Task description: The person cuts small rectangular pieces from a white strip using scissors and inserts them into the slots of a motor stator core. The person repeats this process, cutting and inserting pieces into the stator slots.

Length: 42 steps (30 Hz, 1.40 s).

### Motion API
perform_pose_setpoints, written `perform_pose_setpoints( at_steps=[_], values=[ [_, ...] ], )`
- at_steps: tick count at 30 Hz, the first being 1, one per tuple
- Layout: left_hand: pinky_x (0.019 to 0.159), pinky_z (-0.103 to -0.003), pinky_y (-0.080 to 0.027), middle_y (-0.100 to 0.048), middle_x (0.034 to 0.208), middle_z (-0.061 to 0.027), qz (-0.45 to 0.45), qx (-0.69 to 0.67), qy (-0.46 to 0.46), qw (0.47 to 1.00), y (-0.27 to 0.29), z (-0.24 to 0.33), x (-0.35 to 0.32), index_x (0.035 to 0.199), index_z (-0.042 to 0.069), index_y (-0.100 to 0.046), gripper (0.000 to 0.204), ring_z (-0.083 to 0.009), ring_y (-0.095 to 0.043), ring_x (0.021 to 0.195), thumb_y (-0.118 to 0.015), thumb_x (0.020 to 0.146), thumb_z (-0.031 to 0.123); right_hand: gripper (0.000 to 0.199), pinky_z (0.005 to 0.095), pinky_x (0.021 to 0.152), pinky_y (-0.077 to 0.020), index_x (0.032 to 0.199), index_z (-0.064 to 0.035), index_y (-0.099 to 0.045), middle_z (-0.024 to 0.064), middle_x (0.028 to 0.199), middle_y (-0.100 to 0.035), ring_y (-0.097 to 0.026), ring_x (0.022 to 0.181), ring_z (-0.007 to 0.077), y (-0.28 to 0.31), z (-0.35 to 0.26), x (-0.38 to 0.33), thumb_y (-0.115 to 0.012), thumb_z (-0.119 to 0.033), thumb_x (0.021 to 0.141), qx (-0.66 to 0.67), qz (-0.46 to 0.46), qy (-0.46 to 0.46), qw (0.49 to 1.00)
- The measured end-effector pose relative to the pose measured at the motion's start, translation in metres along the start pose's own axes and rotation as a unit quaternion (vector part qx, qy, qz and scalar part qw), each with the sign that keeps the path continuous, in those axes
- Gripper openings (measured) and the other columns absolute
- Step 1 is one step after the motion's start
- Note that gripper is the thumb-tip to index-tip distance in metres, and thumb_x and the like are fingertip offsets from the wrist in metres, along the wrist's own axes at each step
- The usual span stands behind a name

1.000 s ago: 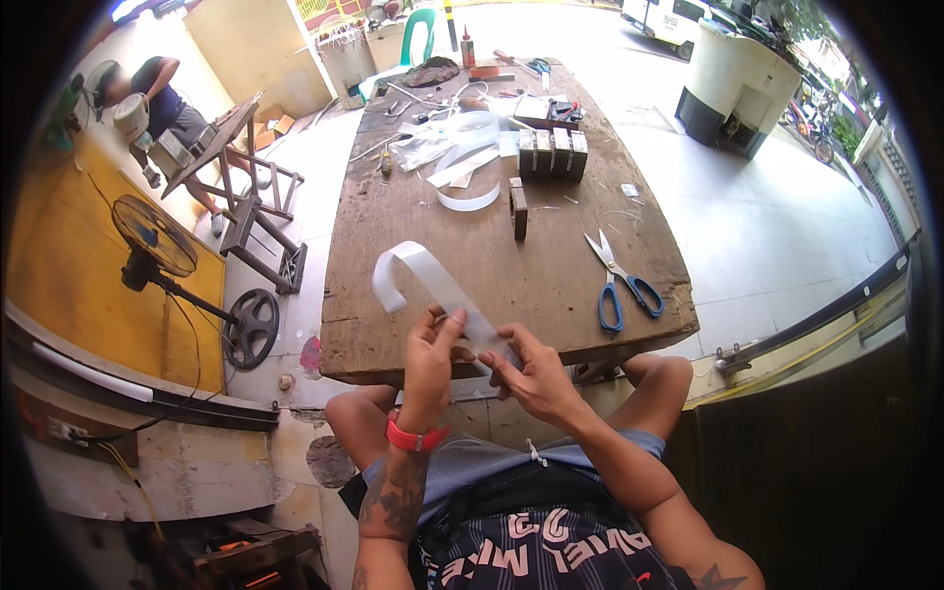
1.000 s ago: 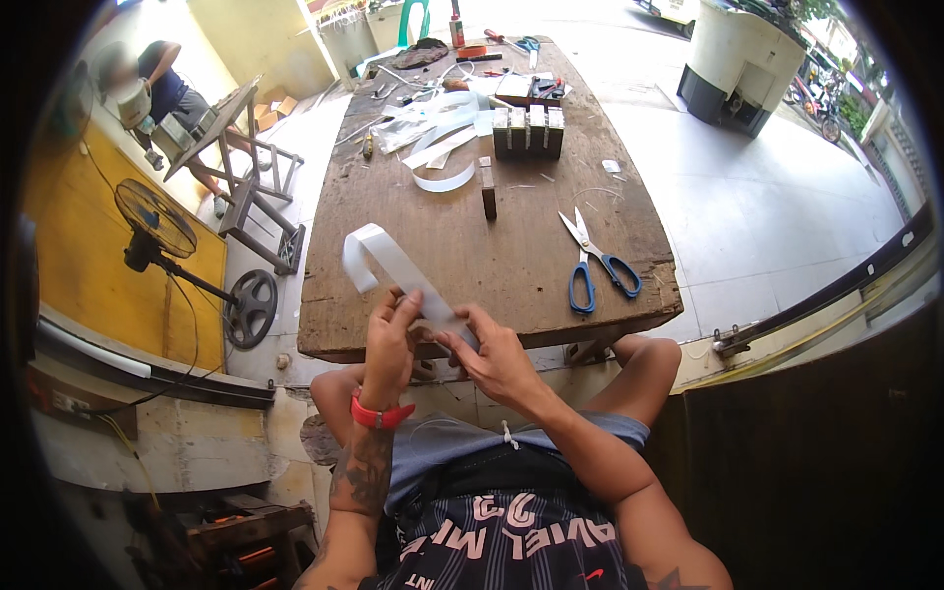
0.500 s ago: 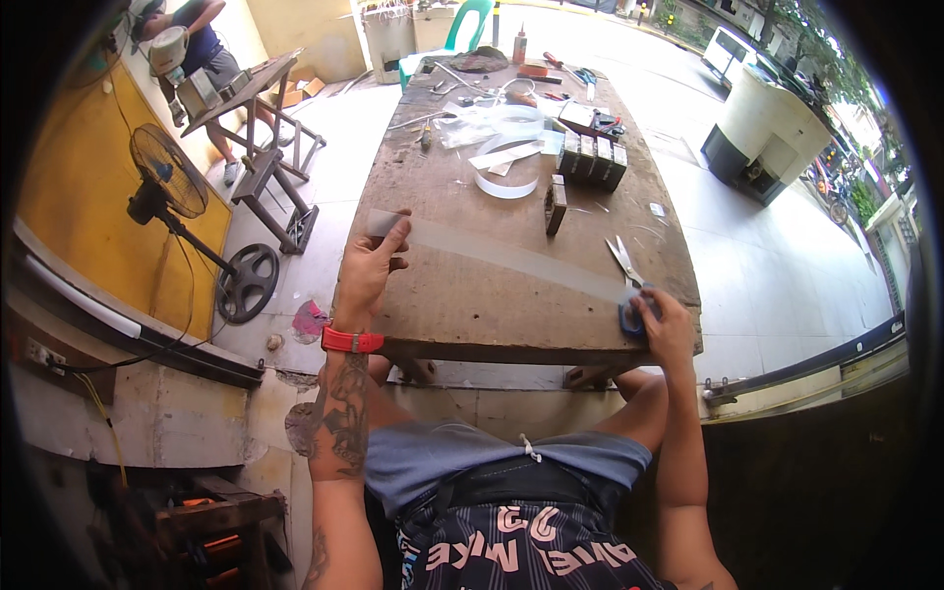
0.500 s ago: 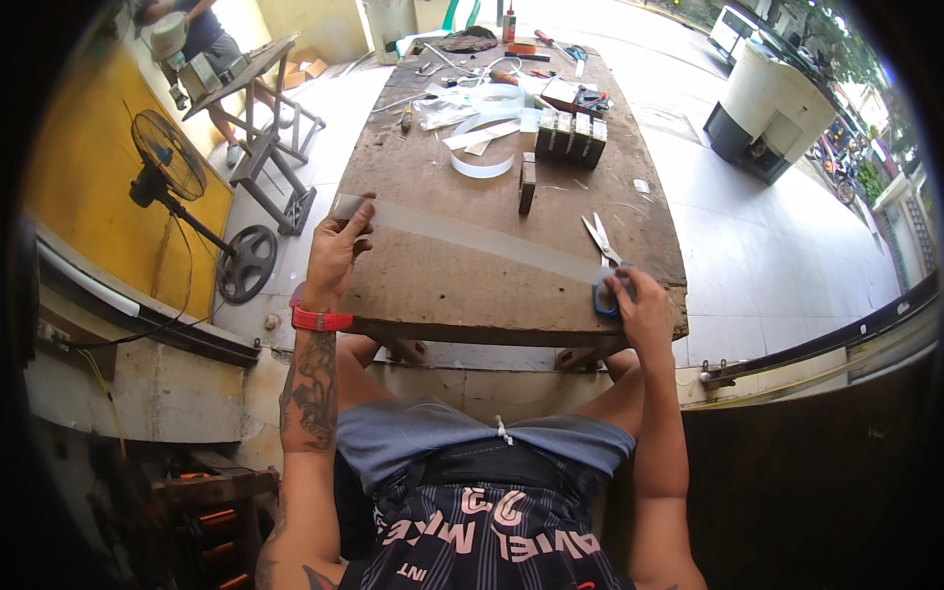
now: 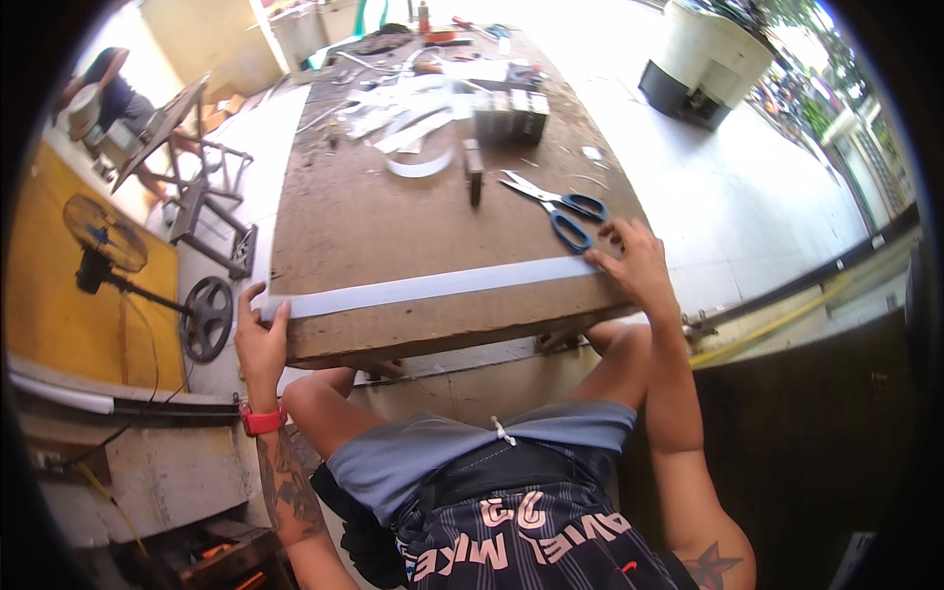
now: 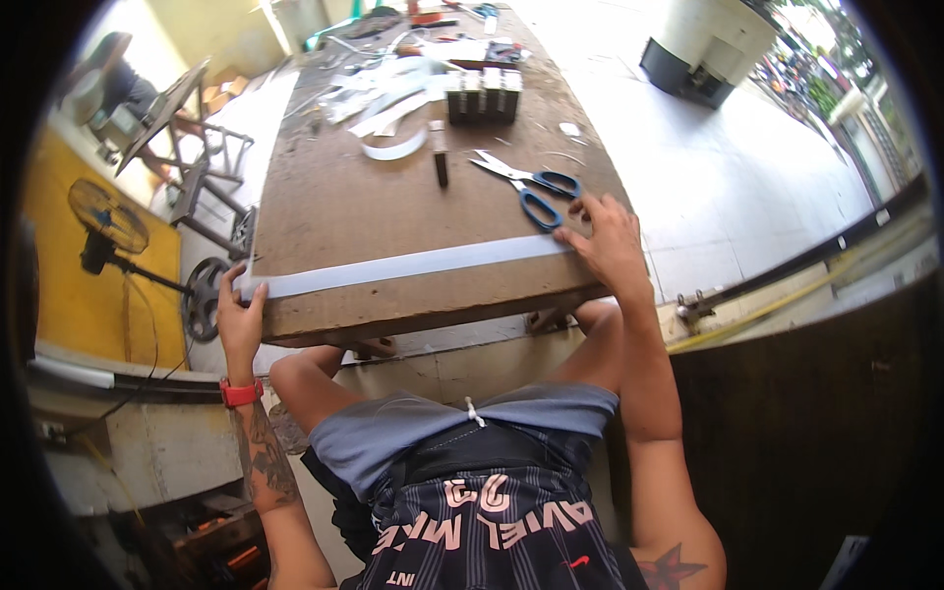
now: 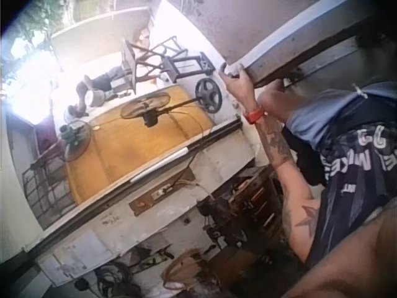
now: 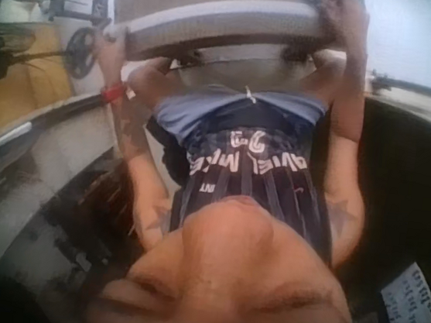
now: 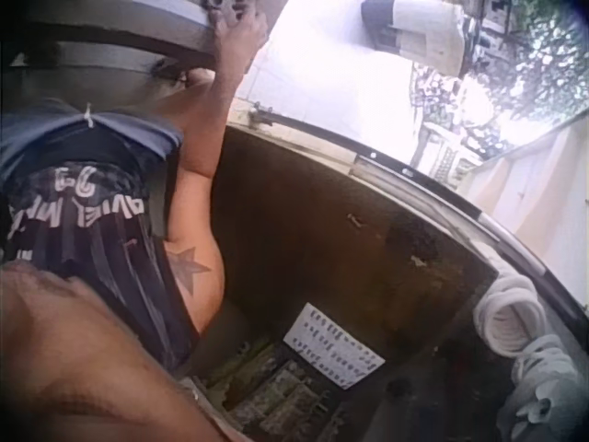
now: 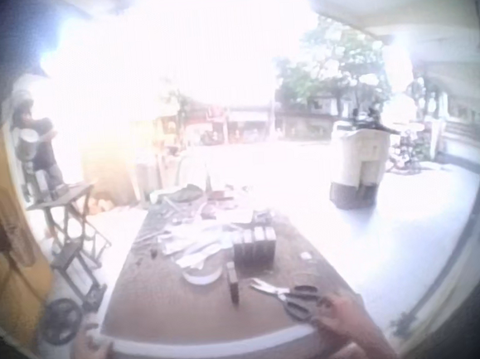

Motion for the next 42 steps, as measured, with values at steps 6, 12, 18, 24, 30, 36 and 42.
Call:
perform_pose_setpoints(
  at_steps=[6, 12, 18, 24, 30, 36, 42],
  values=[
    [0.096, -0.044, -0.052, -0.068, 0.124, -0.0189, 0.137, 0.123, -0.156, 0.970, 0.001, 0.034, -0.031, 0.137, 0.011, -0.062, 0.042, -0.0323, -0.064, 0.119, -0.074, 0.099, 0.023, 0.022, 0.0448, 0.092, -0.0512, 0.114, -0.0018, -0.070, 0.0157, 0.106, -0.070, -0.067, 0.099, 0.0318, 0.035, -0.004, -0.039, -0.075, -0.013, 0.095, 0.045, 0.252, 0.049, 0.966],
    [0.119, -0.050, -0.031, -0.062, 0.144, -0.0150, 0.017, 0.227, -0.185, 0.956, -0.033, 0.049, -0.065, 0.140, 0.013, -0.064, 0.042, -0.0334, -0.053, 0.138, -0.060, 0.106, 0.037, 0.044, 0.0559, 0.129, -0.0198, 0.134, -0.0167, -0.070, 0.0057, 0.136, -0.068, -0.059, 0.134, 0.0270, -0.039, -0.067, -0.079, -0.059, -0.047, 0.105, -0.107, 0.061, 0.221, 0.967],
    [0.122, -0.055, -0.021, -0.058, 0.147, -0.0104, -0.059, 0.192, -0.269, 0.942, -0.055, 0.089, -0.088, 0.143, 0.024, -0.068, 0.041, -0.0297, -0.047, 0.142, -0.061, 0.105, 0.038, 0.041, 0.0615, 0.128, -0.0160, 0.123, -0.0160, -0.074, 0.0061, 0.126, -0.071, -0.063, 0.128, 0.0249, -0.010, 0.007, -0.054, -0.057, -0.049, 0.106, -0.127, 0.076, 0.098, 0.984],
    [0.121, -0.049, -0.025, -0.064, 0.142, -0.0060, -0.112, 0.067, -0.297, 0.946, -0.078, 0.119, -0.104, 0.140, 0.015, -0.068, 0.042, -0.0267, -0.052, 0.137, -0.068, 0.102, 0.031, 0.022, 0.0529, 0.118, -0.0349, 0.112, -0.0109, -0.074, 0.0075, 0.114, -0.073, -0.067, 0.113, 0.0271, 0.018, -0.012, -0.041, -0.069, -0.029, 0.101, -0.103, 0.185, 0.088, 0.973],
    [0.110, -0.042, -0.036, -0.066, 0.131, -0.0036, -0.048, 0.074, -0.325, 0.942, -0.060, 0.122, -0.108, 0.137, 0.013, -0.069, 0.045, -0.0266, -0.055, 0.126, -0.076, 0.096, 0.030, 0.028, 0.0434, 0.100, -0.0481, 0.117, -0.0107, -0.074, 0.0057, 0.112, -0.070, -0.064, 0.106, 0.0286, -0.074, -0.179, -0.085, -0.079, -0.023, 0.093, 0.098, 0.053, 0.317, 0.942],
    [0.102, -0.041, -0.040, -0.070, 0.117, 0.0012, -0.029, 0.118, -0.401, 0.908, -0.057, 0.120, -0.114, 0.129, 0.015, -0.073, 0.040, -0.0208, -0.060, 0.111, -0.079, 0.092, 0.029, 0.029, 0.0412, 0.099, -0.0503, 0.119, -0.0088, -0.072, 0.0044, 0.106, -0.068, -0.065, 0.108, 0.0252, -0.114, -0.221, -0.086, -0.076, -0.023, 0.093, 0.088, 0.004, 0.383, 0.919],
    [0.091, -0.039, -0.047, -0.069, 0.103, -0.0001, -0.050, 0.090, -0.435, 0.895, -0.056, 0.123, -0.119, 0.115, 0.013, -0.075, 0.029, -0.0219, -0.062, 0.103, -0.080, 0.087, 0.014, 0.020, 0.0397, 0.094, -0.0522, 0.108, -0.0112, -0.071, 0.0035, 0.103, -0.068, -0.065, 0.102, 0.0238, -0.119, -0.218, -0.087, -0.074, -0.013, 0.089, 0.108, -0.038, 0.383, 0.917]
  ],
)
Point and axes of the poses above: each hand's wrist, its own x-axis towards the middle knuckle, its own y-axis out of the back of the hand, z = x × y, the point moved 8 cm from there along x, towards the middle knuckle
